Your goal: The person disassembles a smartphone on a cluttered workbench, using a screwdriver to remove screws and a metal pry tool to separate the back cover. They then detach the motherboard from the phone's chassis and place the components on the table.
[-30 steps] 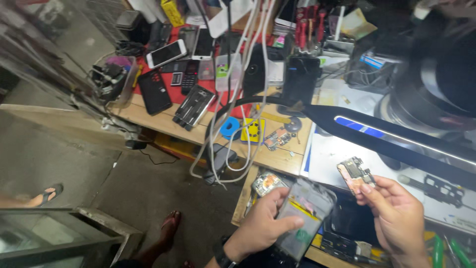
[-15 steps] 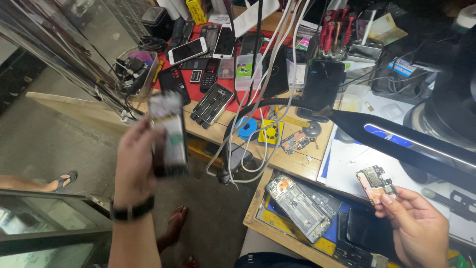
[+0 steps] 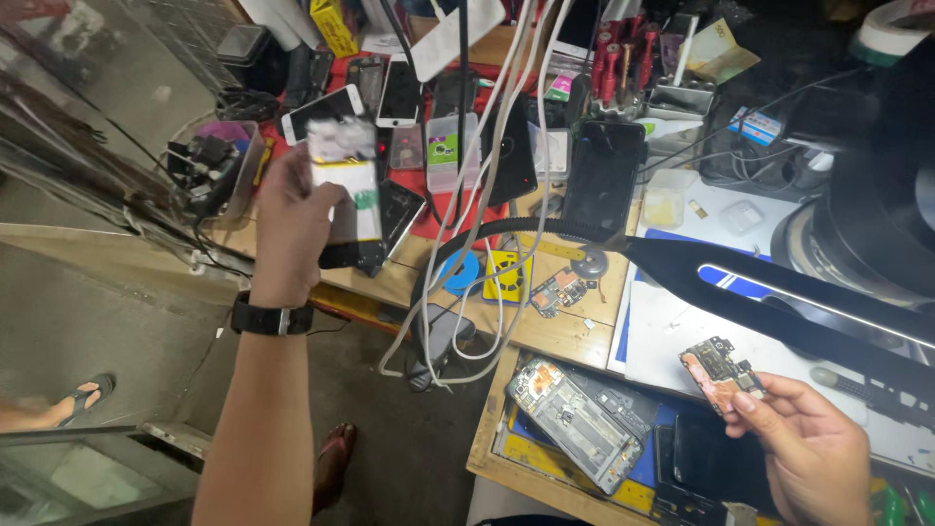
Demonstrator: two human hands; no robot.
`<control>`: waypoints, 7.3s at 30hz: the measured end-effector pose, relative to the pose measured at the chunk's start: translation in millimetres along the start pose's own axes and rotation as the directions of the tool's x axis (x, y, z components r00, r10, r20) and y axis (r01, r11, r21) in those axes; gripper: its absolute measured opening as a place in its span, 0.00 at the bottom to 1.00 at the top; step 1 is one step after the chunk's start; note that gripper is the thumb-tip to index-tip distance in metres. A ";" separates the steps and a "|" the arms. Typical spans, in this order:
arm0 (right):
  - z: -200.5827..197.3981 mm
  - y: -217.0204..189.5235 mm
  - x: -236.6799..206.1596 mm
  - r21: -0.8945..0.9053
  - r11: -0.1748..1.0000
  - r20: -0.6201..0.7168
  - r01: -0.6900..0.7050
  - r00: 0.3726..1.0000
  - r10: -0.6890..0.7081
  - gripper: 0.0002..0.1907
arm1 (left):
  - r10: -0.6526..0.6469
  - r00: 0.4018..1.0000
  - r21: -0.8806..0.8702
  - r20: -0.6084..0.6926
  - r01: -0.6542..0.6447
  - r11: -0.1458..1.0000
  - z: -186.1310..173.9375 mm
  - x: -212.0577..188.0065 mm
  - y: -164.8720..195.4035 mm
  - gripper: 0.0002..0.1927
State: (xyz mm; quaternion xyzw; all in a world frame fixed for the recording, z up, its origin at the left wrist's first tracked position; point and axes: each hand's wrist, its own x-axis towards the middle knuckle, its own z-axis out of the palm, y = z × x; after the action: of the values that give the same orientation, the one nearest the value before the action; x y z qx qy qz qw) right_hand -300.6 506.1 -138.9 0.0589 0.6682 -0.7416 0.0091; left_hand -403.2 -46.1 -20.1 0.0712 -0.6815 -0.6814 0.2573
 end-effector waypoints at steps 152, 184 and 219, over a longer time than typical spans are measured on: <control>-17.5 -41.3 4.9 0.116 0.931 0.174 -0.345 0.930 0.323 0.11 | -0.494 0.618 -0.011 0.612 0.631 0.776 274.9 -260.3 -22.2 0.09; -15.1 -49.8 -1.8 -0.010 0.966 0.167 -0.258 0.952 0.256 0.12 | -0.503 0.567 0.038 0.653 0.638 0.769 271.0 -264.6 -7.4 0.27; -15.7 -47.5 1.8 0.027 0.960 0.207 -0.278 0.941 0.266 0.11 | -0.459 0.591 0.072 0.663 0.559 0.826 268.7 -270.1 -12.8 0.26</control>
State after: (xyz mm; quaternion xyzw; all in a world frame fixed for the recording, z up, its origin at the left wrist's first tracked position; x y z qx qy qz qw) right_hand -305.6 526.8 -93.6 0.0756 0.6284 -0.7537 0.1771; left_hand -295.1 313.7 -84.6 0.0014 -0.6266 -0.7534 -0.1997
